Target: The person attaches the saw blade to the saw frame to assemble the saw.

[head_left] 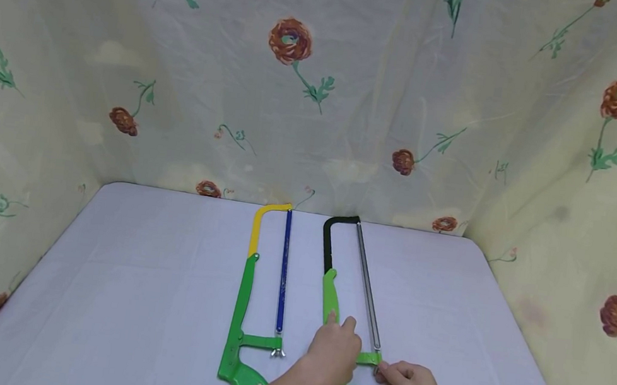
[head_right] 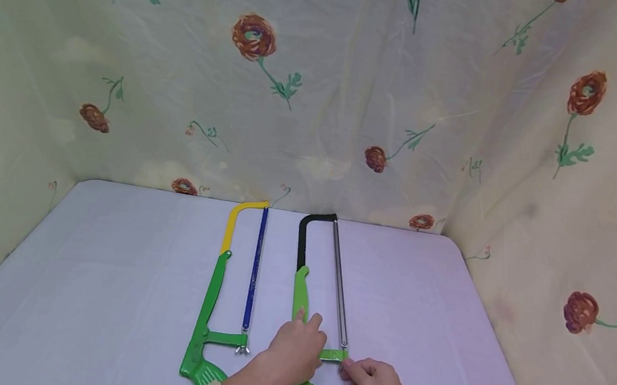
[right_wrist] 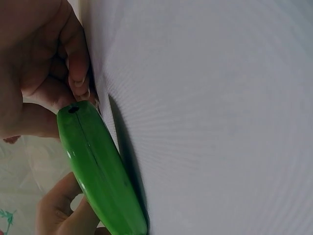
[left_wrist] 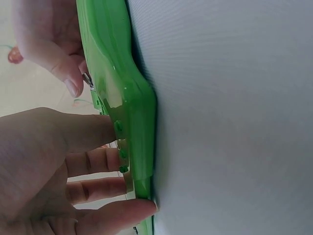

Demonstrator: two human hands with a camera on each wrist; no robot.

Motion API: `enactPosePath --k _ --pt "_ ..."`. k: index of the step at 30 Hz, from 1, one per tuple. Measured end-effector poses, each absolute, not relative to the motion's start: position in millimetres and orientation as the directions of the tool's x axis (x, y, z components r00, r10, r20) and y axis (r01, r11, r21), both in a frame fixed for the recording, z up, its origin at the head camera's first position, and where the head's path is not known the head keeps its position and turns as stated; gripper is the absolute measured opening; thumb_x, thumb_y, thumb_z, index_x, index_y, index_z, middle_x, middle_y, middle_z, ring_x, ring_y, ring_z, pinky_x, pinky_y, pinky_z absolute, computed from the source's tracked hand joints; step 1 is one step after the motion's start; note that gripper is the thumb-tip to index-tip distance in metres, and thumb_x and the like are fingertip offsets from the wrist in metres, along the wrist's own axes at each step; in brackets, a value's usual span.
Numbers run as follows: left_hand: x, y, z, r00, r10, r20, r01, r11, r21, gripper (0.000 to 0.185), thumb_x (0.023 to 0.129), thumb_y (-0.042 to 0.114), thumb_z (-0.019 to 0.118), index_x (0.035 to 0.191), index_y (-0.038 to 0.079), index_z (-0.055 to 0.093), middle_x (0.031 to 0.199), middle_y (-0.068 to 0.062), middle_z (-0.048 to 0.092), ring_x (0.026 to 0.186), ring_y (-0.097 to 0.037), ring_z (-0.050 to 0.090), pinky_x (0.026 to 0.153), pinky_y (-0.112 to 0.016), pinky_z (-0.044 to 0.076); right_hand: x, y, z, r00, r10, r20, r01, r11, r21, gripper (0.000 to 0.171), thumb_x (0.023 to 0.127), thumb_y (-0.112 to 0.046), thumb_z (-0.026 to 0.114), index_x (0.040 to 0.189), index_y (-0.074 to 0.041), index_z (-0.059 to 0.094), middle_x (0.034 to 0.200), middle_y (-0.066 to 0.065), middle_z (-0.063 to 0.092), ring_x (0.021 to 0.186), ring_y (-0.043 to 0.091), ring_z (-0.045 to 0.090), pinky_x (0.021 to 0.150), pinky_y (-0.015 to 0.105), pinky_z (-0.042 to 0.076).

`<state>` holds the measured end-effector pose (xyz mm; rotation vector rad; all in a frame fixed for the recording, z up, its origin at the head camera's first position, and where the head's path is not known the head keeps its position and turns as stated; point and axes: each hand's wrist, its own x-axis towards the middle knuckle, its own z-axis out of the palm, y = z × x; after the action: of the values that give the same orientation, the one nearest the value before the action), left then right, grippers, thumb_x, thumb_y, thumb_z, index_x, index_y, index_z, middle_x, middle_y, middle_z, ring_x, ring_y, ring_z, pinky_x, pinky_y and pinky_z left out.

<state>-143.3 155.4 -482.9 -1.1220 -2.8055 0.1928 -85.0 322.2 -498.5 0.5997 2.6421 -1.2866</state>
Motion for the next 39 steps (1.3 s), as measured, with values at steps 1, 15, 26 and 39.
enactPosePath --k 1,15,26,39 --pt "-143.2 155.4 -483.0 -0.720 0.692 0.061 0.677 0.718 -0.163 0.030 0.082 0.047 0.075 0.096 0.021 0.075 0.099 0.001 0.065 0.102 -0.012 0.063 0.106 -0.038 0.051 -85.0 322.3 -498.6 -0.910 0.290 -0.296 0.412 0.549 -0.727 0.028 0.094 -0.025 0.064 0.082 -0.003 0.076 0.074 0.001 0.070 0.069 0.012 0.055 0.061 0.022 0.045" --pt "-142.4 156.4 -483.3 -0.734 0.678 0.042 0.666 0.731 -0.149 0.029 0.081 0.048 0.076 0.095 0.022 0.074 0.101 0.002 0.064 0.105 -0.012 0.062 0.105 -0.036 0.052 -85.3 324.6 -499.0 -0.905 0.286 -0.315 0.421 0.498 -0.758 0.022 0.097 -0.020 0.060 0.090 -0.001 0.070 0.069 0.001 0.059 0.065 0.014 0.051 0.055 0.024 0.044" --pt "-142.7 156.1 -485.2 -0.729 0.682 0.058 0.668 0.727 -0.156 0.027 0.081 0.046 0.075 0.093 0.022 0.074 0.100 0.002 0.064 0.105 -0.012 0.062 0.104 -0.037 0.053 -85.0 324.5 -498.5 -0.917 0.278 -0.285 0.394 0.528 -0.752 0.018 0.096 -0.017 0.060 0.097 -0.001 0.069 0.070 0.003 0.061 0.064 0.015 0.055 0.054 0.024 0.048" --pt "-142.7 155.9 -484.0 -0.725 0.686 0.055 0.672 0.723 -0.161 0.029 0.081 0.048 0.075 0.095 0.021 0.074 0.099 0.002 0.064 0.104 -0.013 0.063 0.102 -0.037 0.054 -84.4 324.8 -498.9 -0.920 0.278 -0.275 0.386 0.532 -0.754 0.014 0.091 -0.010 0.062 0.096 0.000 0.069 0.073 0.003 0.065 0.066 0.015 0.058 0.055 0.024 0.049"
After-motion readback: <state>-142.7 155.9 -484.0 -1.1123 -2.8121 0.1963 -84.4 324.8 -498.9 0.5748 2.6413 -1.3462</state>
